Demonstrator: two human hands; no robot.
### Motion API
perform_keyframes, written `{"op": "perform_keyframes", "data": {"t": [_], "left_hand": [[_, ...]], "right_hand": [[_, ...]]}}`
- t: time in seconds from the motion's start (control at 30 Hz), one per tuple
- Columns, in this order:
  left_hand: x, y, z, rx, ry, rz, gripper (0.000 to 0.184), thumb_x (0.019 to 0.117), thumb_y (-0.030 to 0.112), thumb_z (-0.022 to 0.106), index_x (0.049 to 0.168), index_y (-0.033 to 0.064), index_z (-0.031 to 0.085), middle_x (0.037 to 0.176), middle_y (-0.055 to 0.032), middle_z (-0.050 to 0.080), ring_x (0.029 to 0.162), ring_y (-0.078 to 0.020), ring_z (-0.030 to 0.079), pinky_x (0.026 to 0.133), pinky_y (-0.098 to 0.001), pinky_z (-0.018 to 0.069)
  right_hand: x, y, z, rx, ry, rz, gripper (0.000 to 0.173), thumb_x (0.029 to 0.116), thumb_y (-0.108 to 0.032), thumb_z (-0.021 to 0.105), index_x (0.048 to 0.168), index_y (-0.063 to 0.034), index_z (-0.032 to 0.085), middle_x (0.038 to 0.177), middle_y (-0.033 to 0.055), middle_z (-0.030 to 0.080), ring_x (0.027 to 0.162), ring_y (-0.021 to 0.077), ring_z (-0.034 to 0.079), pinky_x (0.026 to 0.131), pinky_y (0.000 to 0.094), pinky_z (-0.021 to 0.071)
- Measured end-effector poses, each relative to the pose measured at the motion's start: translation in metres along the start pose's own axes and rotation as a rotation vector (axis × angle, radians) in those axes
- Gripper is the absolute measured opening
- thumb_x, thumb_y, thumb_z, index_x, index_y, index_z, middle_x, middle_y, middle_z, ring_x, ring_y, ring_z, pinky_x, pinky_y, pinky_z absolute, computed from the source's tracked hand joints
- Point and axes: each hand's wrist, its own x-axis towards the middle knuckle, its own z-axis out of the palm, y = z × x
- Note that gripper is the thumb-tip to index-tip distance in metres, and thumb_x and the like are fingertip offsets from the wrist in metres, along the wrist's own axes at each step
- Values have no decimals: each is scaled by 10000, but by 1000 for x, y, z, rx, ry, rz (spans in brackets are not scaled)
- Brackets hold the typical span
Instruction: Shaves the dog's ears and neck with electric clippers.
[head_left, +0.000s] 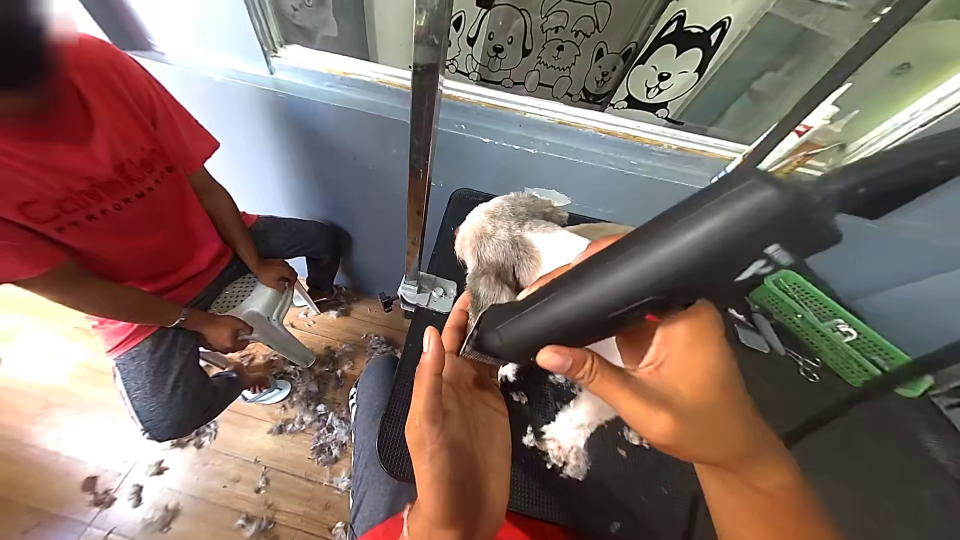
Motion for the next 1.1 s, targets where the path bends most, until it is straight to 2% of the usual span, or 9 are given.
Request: {"op": "perform_keyframes", "data": {"t": [0.1,0.2,0.3,0.37,0.47,0.6,0.67,0.87,1.1], "left_hand": [[9,2,-3,58,0,-5,677,1085,539,220,1540,81,424,1526,-113,495,1424,-254,457,1203,-453,343],[19,10,-3,139,-19,-20,678,1095,512,185,1539,59,425,1507,-120,515,1422,-249,461,1211,-442,334],[31,23,-9,350,-36,-64,657,1105,479,126,1508,106,487,1435,-93,583,1327,-205,545,1114,-407,432],[46,31,-23,597,-97,6,523,1122,282,193,1437,98,568,1314,-91,663,1195,-189,630,1012,-384,513],[82,49,-42,1150,-442,330,450,970,-49,487,1407,43,547,1285,-73,675,1126,-173,673,968,-356,574],[133,70,-32,1612,-852,675,442,825,-77,664,1250,38,704,1195,-96,680,1103,-169,657,963,-325,564],[157,76,-22,1697,-1008,784,345,860,-40,667,1167,83,764,1094,-111,673,1059,-197,633,940,-334,539],[175,82,15,1686,-1226,573,169,943,80,659,1044,62,793,1221,-107,691,1208,-207,610,1071,-376,499],[147,91,36,1642,-1071,475,175,946,47,618,1028,-15,760,997,-80,758,931,-109,723,871,-309,614]], "right_hand": [[6,2,0,-94,137,-27,560,863,-276,823,1302,-61,548,1181,10,690,1122,141,683,971,340,614],[12,6,8,-169,153,-44,459,864,-244,820,1231,-60,616,1114,-17,715,1067,74,697,912,285,629],[4,14,11,-7,42,-3,468,856,-248,827,1227,-64,607,1085,-17,717,1043,79,699,913,281,627],[-6,20,5,147,-3,22,503,852,-234,832,1260,-61,594,1103,11,717,1045,132,706,920,321,633],[-30,27,-13,279,19,78,523,861,-274,830,1285,-91,585,1124,40,706,1034,191,706,889,363,641],[-65,32,-34,352,126,147,597,856,-335,835,1338,-146,538,1152,75,698,1027,248,712,868,388,646],[-80,31,-41,373,168,159,597,853,-337,835,1333,-166,526,1143,80,698,1012,258,716,856,383,648],[-123,31,-51,404,311,212,637,800,-378,872,1325,-229,543,1144,37,697,1009,224,720,858,351,646],[-147,32,-49,499,348,178,622,811,-378,866,1325,-232,547,1139,24,704,1025,197,716,880,328,632]]}}
